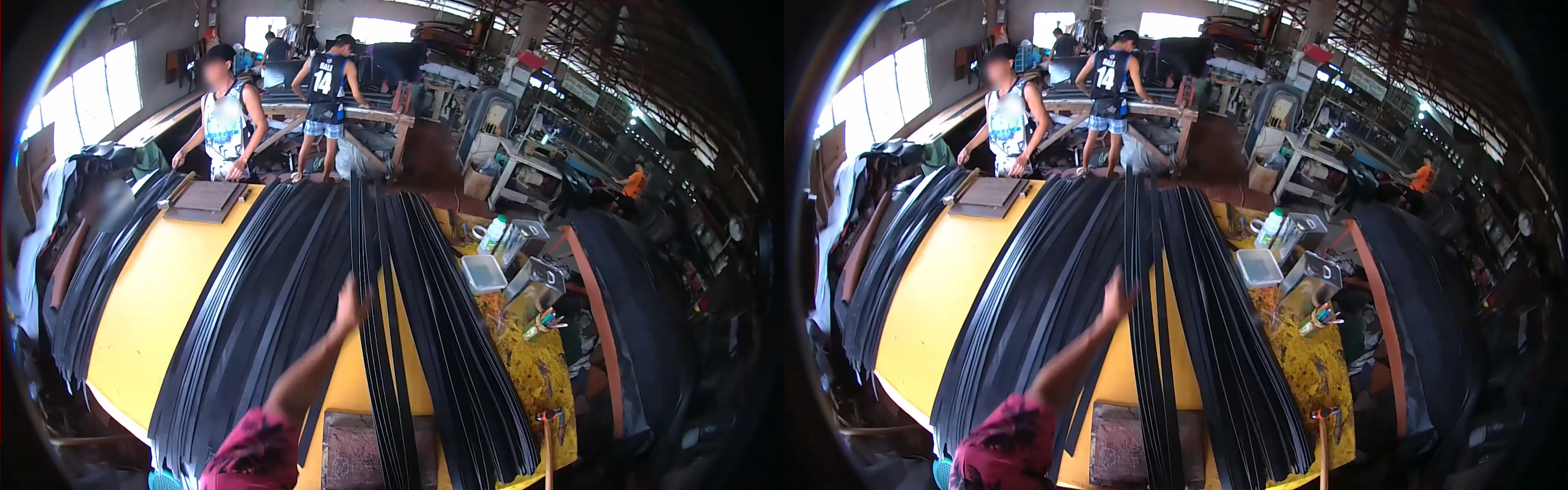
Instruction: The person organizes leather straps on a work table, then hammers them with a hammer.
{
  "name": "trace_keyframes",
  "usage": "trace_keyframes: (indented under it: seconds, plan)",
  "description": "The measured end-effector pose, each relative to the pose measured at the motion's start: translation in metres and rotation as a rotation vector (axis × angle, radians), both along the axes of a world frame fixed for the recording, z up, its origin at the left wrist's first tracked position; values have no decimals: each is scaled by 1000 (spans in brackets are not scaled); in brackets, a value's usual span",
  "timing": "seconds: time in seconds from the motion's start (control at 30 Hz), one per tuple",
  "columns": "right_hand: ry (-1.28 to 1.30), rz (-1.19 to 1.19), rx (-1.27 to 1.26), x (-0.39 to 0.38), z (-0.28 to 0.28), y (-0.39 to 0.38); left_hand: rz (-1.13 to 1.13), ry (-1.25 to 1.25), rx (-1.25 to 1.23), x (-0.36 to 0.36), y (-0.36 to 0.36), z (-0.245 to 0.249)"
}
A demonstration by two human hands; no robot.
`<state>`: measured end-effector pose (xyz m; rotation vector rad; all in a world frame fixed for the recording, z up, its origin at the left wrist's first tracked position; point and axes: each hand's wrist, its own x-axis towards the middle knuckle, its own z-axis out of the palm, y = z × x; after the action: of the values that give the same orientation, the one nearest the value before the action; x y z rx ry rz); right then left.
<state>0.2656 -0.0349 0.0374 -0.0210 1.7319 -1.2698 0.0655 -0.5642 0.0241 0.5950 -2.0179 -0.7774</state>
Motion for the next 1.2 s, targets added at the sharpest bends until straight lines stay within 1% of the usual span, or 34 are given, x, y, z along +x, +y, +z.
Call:
trace_keyframes:
  seconds: [0.03, 0.07, 0.1, 0.13, 0.2, 0.23, 0.3, 0.33, 0.37, 0.4, 0.43, 0.47, 0.5, 0.53, 0.6, 0.63, 0.7, 0.73, 0.77, 0.8, 0.83, 0.87, 0.93, 0.97, 1.0, 1.07, 1.1, 1.17, 1.2]
  plan:
    - [58, 13, 43, -2, -22, -8, -126, 84, -59, 34, 36, -41]
    - [54, 9, 41, -6, -30, -13, -109, -16, 47, 83, 93, -30]
    - [34, 12, 25, -9, -26, -26, -99, -103, 201, 119, 133, -36]
    - [8, 24, 17, -12, -16, -36, -90, -141, 338, 152, 171, -22]
    - [-38, 61, -5, -25, 10, -64, -57, -252, 432, 199, 220, -18]
    - [-52, 72, -26, -34, 22, -80, -64, -220, 539, 213, 238, -11]
    - [-81, 97, -69, -45, 40, -98, -50, -178, 718, 229, 265, -1]
    - [-99, 111, -91, -44, 47, -98, -36, -179, 717, 226, 267, -3]
    - [-290, 136, -237, -54, -20, -97, 12, -102, 848, 221, 267, -8]
    - [-128, 48, -274, -58, -61, -108, 69, -34, 985, 219, 269, -16]
    - [-134, 88, -284, -71, -22, -129, 76, -83, 1025, 210, 261, -21]
    - [-291, 27, -265, -80, -20, -142, -79, -233, 1082, 205, 243, -15]
    - [-250, 14, -299, -89, 17, -155, -238, -141, 1487, 198, 231, -5]
    - [-233, 101, -311, -100, 17, -158, -392, -9, 1878, 192, 222, -2]
    - [-121, 160, -398, -115, 2, -159, -478, 213, 1781, 183, 217, -9]
    - [-121, 160, -417, -118, -4, -157, -478, 206, 1763, 179, 217, -11]
    - [-7, 100, -399, -120, -20, -154, -396, 197, 1671, 171, 213, -18]
    - [-20, 97, -400, -116, -31, -151, -385, 186, 1673, 174, 212, -24]
    - [57, 84, -310, -112, -45, -149, -331, 95, 1662, 177, 206, -32]
    - [143, 71, -223, -111, -47, -149, -286, 8, 1642, 177, 198, -33]
    - [96, 48, -304, -106, -49, -149, -252, -8, 1680, 178, 192, -34]
    - [122, 54, -311, -102, -46, -151, -264, -15, 1675, 175, 184, -30]
    - [-10, 91, -371, -105, -47, -158, -223, -23, 1650, 179, 177, -30]
    - [73, 116, -247, -107, -58, -164, -210, -62, 1619, 177, 172, -29]
    - [58, 110, -310, -108, -20, -165, -178, -58, 1664, 173, 172, -22]
    - [22, 134, -266, -112, -29, -173, -256, -104, 1720, 172, 170, -18]
    - [32, 133, -264, -116, -31, -177, -275, -122, 1678, 170, 171, -18]
    - [324, 275, -224, -119, -32, -179, -267, -107, 1639, 166, 175, -17]
    - [323, 278, -213, -119, -20, -177, -268, -104, 1650, 169, 174, -18]
